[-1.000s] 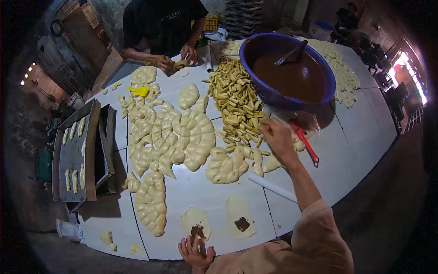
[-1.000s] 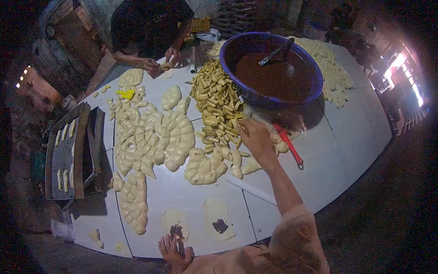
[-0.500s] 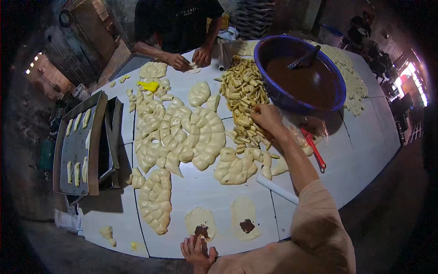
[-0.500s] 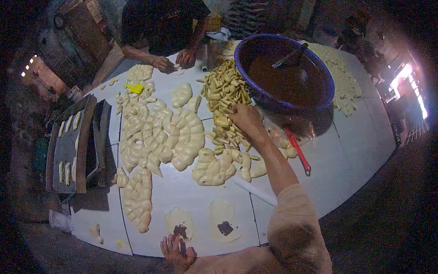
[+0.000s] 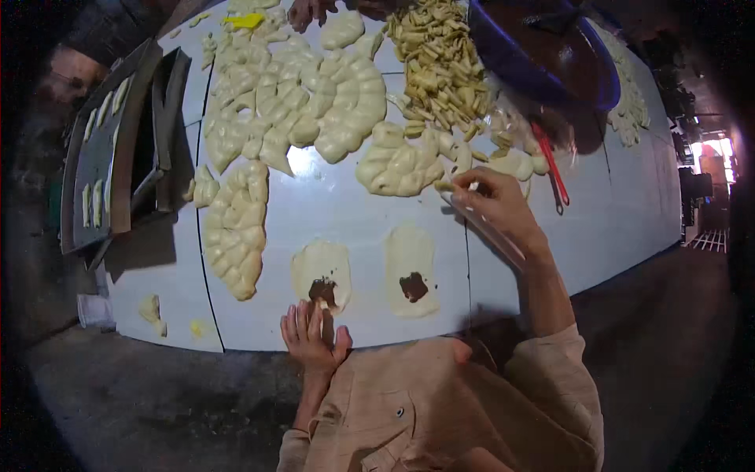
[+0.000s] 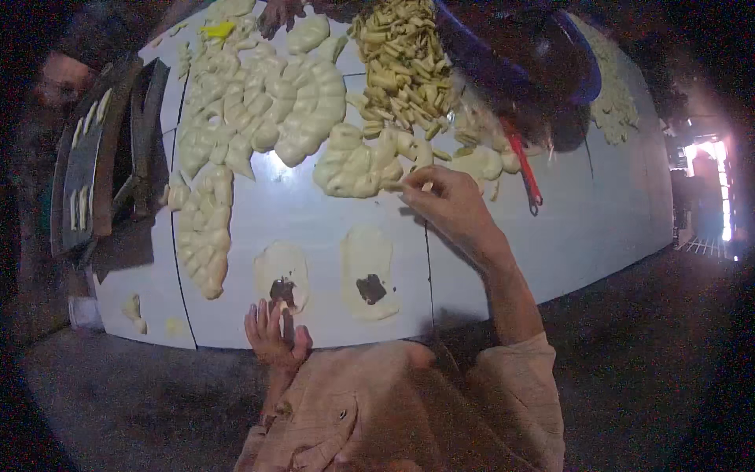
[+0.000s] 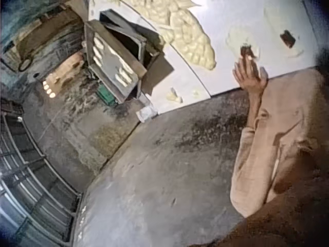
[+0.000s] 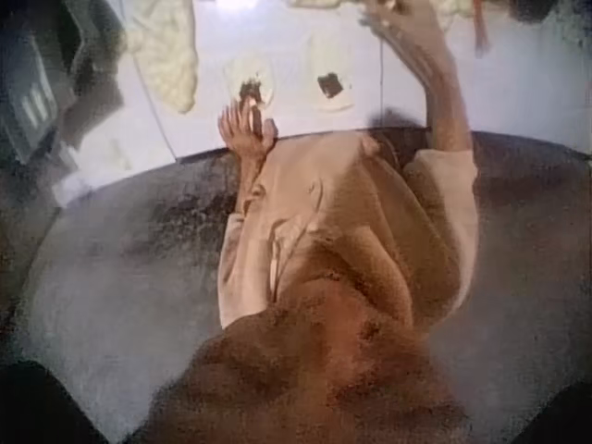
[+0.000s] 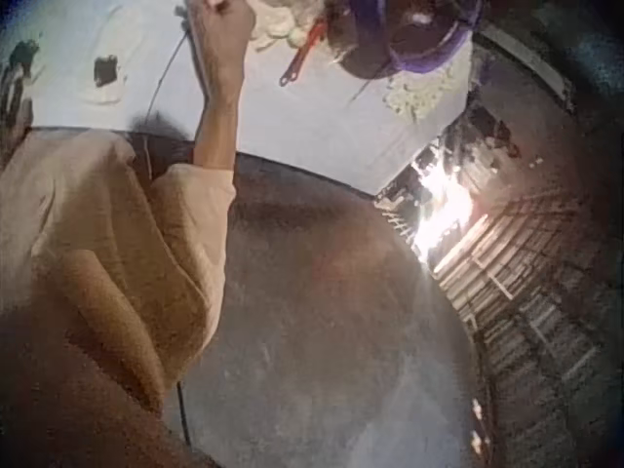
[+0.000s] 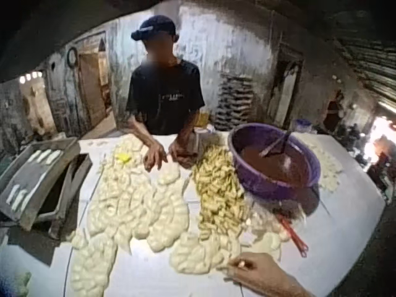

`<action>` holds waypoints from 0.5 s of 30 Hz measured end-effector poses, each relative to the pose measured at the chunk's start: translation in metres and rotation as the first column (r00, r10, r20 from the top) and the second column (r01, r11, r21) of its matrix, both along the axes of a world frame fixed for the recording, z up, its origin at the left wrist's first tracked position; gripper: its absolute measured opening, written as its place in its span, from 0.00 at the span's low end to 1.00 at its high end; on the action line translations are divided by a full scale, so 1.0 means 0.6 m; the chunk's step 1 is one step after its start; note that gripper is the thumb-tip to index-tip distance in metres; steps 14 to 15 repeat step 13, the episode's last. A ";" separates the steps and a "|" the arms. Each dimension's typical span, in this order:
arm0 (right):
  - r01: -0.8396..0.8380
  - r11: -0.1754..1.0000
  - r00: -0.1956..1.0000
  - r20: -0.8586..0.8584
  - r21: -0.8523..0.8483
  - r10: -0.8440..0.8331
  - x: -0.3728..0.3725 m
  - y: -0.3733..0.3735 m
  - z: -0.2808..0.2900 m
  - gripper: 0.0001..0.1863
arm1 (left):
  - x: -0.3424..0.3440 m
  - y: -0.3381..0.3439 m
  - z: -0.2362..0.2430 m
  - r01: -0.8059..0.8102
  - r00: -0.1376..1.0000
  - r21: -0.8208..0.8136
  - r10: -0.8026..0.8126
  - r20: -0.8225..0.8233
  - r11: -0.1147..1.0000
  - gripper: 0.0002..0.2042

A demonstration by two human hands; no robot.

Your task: The person flattens pieces of dough by hand and with a rolling pin, spreads chocolate filling onto the dough using a spatula, adds sliced bananas, rolls the dough over the filling, and places the rolled dough onto a baking tray.

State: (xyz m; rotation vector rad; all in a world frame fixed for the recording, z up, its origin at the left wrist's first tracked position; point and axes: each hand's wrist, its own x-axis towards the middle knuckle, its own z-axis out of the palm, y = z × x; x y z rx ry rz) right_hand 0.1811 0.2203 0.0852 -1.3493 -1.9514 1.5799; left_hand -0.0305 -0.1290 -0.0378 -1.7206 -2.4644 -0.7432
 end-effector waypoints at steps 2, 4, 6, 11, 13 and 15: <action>-0.075 0.996 0.996 0.051 0.048 0.072 0.009 -0.065 -0.031 0.15 | -0.003 0.003 -0.005 -0.003 1.000 0.017 0.003 0.007 1.000 0.31; -0.260 0.952 0.963 0.118 0.159 0.243 0.034 -0.114 -0.047 0.12 | -0.001 0.005 -0.006 0.009 0.999 0.076 -0.012 0.036 0.997 0.29; -0.306 0.927 0.951 0.119 0.216 0.286 0.046 -0.159 -0.062 0.11 | 0.011 0.014 0.011 0.058 0.998 0.036 -0.059 0.030 0.998 0.27; -0.359 0.877 0.928 0.223 0.321 0.298 0.045 -0.225 -0.095 0.11 | 0.053 0.055 0.041 0.289 0.957 -0.011 -0.288 0.039 0.957 0.19; -0.455 0.799 0.886 0.293 0.394 0.360 0.052 -0.237 -0.122 0.11 | 0.056 0.074 0.038 0.411 0.908 0.015 -0.411 0.081 0.911 0.19; -0.455 0.799 0.886 0.293 0.394 0.360 0.052 -0.237 -0.122 0.11 | 0.056 0.074 0.038 0.411 0.908 0.015 -0.411 0.081 0.911 0.19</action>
